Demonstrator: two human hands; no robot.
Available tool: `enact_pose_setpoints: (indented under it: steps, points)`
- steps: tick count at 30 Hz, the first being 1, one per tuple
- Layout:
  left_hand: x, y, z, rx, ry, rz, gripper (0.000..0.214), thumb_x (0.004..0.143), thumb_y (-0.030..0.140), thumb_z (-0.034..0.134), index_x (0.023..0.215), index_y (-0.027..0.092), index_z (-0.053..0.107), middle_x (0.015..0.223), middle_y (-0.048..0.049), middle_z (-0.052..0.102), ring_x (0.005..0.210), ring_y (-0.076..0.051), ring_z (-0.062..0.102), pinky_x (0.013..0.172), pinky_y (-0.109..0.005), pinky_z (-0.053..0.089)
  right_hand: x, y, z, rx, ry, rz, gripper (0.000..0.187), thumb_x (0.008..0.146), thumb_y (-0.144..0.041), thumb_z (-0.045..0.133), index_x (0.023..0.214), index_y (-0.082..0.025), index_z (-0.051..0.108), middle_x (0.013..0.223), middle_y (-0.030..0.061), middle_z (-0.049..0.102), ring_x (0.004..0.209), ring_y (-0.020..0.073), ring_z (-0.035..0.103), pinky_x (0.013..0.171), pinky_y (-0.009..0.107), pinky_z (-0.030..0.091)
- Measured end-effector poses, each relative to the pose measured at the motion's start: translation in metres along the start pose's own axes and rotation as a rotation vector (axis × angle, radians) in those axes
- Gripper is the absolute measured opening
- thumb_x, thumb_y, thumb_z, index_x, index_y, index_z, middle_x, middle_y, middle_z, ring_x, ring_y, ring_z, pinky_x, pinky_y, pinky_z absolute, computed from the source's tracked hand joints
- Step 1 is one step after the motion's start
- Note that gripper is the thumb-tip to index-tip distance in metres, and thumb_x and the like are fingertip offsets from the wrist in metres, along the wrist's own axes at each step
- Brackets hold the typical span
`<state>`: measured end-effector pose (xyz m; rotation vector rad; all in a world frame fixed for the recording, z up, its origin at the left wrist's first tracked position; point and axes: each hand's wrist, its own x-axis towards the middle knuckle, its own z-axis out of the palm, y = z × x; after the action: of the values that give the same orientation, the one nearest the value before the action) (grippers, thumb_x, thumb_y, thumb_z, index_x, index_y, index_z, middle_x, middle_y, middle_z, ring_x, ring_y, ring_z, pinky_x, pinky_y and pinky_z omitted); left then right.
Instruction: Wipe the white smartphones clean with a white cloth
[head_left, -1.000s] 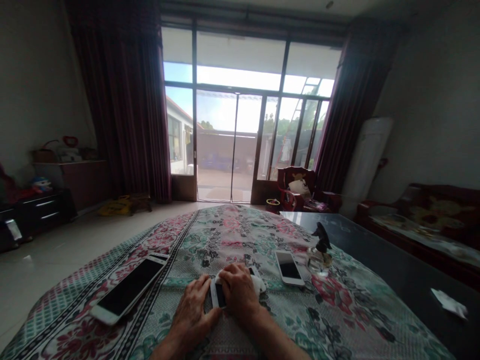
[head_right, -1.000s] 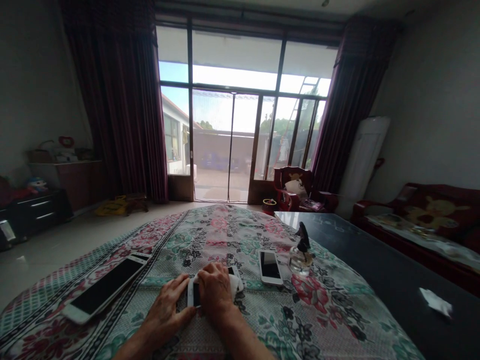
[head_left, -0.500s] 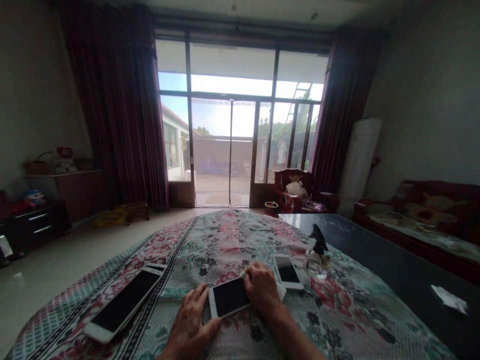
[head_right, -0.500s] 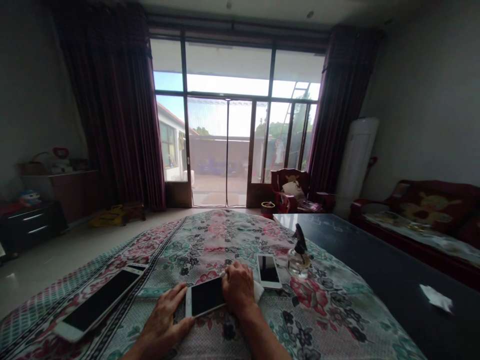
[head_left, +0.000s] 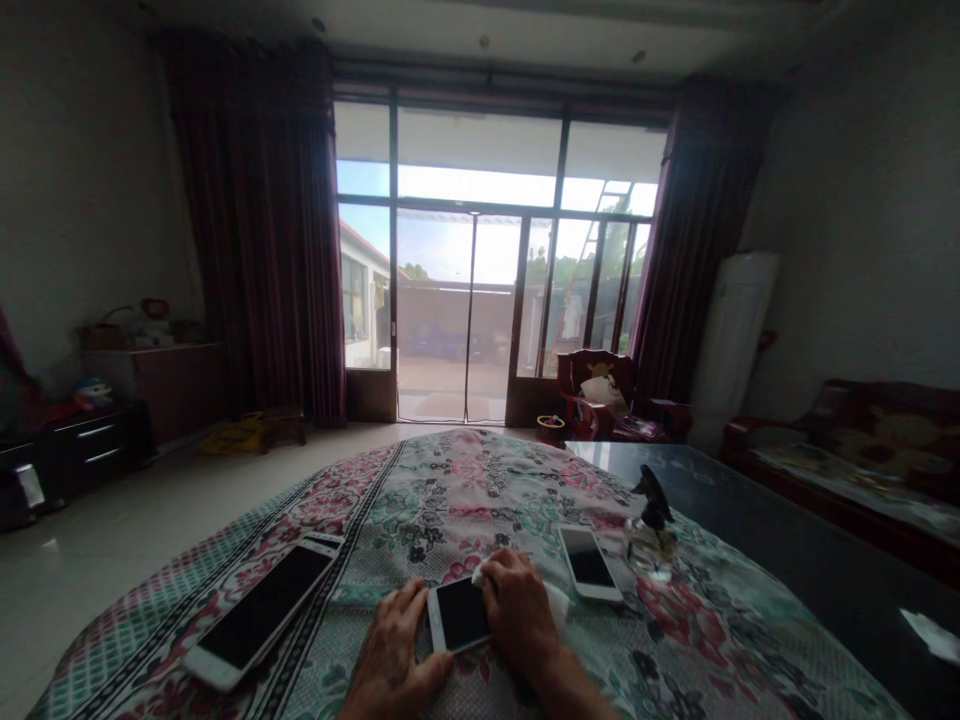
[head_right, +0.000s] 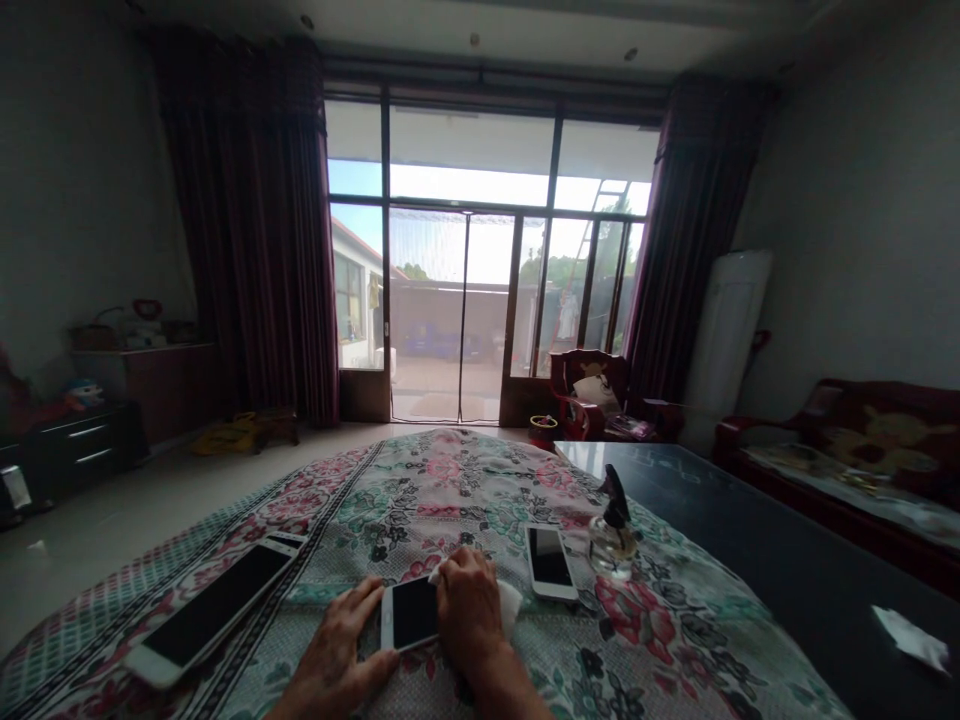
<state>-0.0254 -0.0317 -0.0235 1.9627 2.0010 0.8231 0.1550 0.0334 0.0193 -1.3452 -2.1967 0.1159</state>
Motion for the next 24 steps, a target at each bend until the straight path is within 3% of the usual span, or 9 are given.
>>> enact_pose_setpoints:
  steps: [10,24]
  points:
    - [0.001,-0.001,0.002,0.008,0.009,0.030,0.066,0.070,0.035,0.058,0.131,0.011,0.055,0.144,-0.0124,0.048,0.134,-0.031,0.039,0.114,-0.043,0.030,-0.001,-0.018,0.010,0.101,-0.025,-0.120,0.021,0.088,-0.019,0.051,0.088,-0.026,0.071,0.099,0.0008,0.067,0.099,0.0176,0.055,0.091,0.028,0.036]
    - [-0.001,0.005,-0.006,-0.009,-0.023,-0.024,0.069,0.067,0.036,0.060,0.132,0.014,0.054,0.146,-0.0105,0.045,0.138,-0.031,0.035,0.116,-0.043,0.026,0.012,0.034,-0.010,-0.018,0.029,0.124,0.024,0.087,-0.015,0.047,0.084,-0.020,0.070,0.094,0.0054,0.067,0.093,0.0176,0.059,0.084,0.024,0.039]
